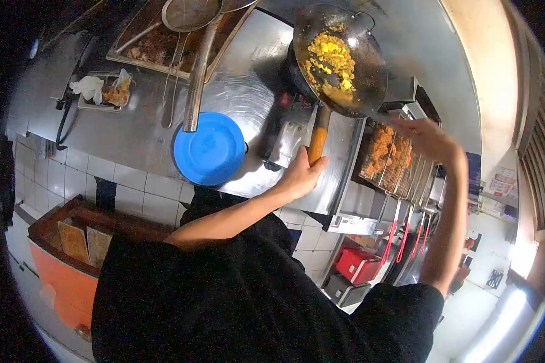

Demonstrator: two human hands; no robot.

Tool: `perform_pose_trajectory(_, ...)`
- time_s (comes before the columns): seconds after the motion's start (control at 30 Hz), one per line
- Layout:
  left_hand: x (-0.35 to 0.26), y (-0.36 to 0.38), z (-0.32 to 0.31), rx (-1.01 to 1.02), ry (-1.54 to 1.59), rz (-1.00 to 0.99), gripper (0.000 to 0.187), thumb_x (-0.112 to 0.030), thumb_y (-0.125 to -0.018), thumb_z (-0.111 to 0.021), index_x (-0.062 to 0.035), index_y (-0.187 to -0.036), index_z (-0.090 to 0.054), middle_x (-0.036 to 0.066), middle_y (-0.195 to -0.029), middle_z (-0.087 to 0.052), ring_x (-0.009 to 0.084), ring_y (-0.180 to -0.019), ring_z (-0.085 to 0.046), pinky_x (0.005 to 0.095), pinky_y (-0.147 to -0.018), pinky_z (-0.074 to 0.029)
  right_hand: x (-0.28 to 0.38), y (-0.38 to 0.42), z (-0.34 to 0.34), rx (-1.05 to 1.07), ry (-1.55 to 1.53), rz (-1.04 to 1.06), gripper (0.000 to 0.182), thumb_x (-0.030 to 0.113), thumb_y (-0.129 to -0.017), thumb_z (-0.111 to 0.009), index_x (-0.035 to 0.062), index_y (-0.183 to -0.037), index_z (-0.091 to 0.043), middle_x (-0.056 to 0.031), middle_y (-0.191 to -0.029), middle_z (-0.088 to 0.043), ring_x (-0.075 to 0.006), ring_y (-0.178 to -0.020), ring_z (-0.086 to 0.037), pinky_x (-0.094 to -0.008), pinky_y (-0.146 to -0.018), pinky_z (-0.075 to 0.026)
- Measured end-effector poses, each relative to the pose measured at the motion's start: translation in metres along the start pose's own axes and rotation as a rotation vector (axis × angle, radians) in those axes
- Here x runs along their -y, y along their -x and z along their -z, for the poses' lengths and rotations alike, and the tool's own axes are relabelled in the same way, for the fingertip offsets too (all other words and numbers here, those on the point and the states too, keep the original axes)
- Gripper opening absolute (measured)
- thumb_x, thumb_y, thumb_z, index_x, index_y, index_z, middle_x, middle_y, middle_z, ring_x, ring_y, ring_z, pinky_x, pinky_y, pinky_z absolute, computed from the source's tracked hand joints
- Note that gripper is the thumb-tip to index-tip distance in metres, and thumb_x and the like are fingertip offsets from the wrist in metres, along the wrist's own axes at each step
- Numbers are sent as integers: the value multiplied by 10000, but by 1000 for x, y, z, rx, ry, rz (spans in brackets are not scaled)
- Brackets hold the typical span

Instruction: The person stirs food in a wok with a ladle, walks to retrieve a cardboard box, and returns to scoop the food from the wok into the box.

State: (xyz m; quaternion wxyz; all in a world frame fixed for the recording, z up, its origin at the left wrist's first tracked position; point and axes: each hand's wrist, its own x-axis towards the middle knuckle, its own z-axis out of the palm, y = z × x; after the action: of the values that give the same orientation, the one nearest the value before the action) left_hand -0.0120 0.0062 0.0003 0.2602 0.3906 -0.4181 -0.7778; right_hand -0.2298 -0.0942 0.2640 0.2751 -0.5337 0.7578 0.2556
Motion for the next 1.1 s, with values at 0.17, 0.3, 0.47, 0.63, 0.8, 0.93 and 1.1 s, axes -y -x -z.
perform_pose_trajectory(0.17, -2, -2, 4, 13, -35, -49, 523, -414, -965, -627, 57, -1035, -411, 288, -796, -638, 473, -750, -661, 517, -663, -508, 1, -64, -12, -300, 170, 158, 391, 285, -1057, -516, 206, -1436, -568, -7, -617, -575, -122, -494, -420, -351, -498, -443)
perform_pose_trajectory(0.3, 7, -2, 2, 20, -36, -75, 496, -395, -977, -625, 50, -1047, -418, 219, -740, -613, 398, -664, -644, 478, -606, -495, 13, 10, 72, 5, 184, -134, 381, 331, -1046, -545, 240, -1412, -599, 8, -541, -511, -76, -418, -397, -287, -377, -330)
perform_pose_trajectory(0.47, -23, 13, 9, 89, 81, 85, 447, -385, -991, -630, -2, -1037, -402, 113, -795, -582, 155, -510, -553, 335, -455, -433, 3, -11, 75, 129, 291, -113, 363, 360, -1029, -583, 245, -1369, -639, 12, -517, -500, -94, -376, -386, -291, -347, -321)
perform_pose_trajectory(0.63, -33, 18, 7, 86, 136, 132, 375, -343, -1017, -610, -57, -1000, -369, 25, -755, -499, 93, -503, -500, 267, -415, -393, -29, -45, 75, -118, 166, 141, 378, 364, -1028, -571, 222, -1372, -639, 29, -490, -484, -91, -371, -403, -286, -367, -348)
perform_pose_trajectory(0.8, -34, 17, 0, 74, 177, 146, 341, -317, -1023, -605, -65, -1018, -376, 26, -775, -491, 84, -474, -463, 269, -394, -362, -38, 2, 77, 218, 297, 70, 433, 363, -1046, -536, 154, -1422, -585, -7, -626, -614, -97, -445, -521, -284, -447, -455)
perform_pose_trajectory(0.93, -29, 25, -25, 45, 176, 159, 337, -319, -1027, -600, -74, -1017, -370, 27, -778, -486, 77, -467, -447, 258, -378, -334, -46, -49, 28, 42, -71, 307, 432, 368, -1041, -549, 163, -1419, -589, -8, -615, -610, -88, -438, -514, -275, -434, -458)
perform_pose_trajectory(1.1, -37, 31, -37, -20, 252, 175, 276, -310, -1032, -593, -105, -1047, -409, -10, -772, -465, 41, -483, -393, 220, -380, -268, -45, 7, 53, 53, 352, -15, 349, 291, -1004, -571, 150, -1306, -674, -129, -840, -744, -237, -717, -719, -373, -604, -573)
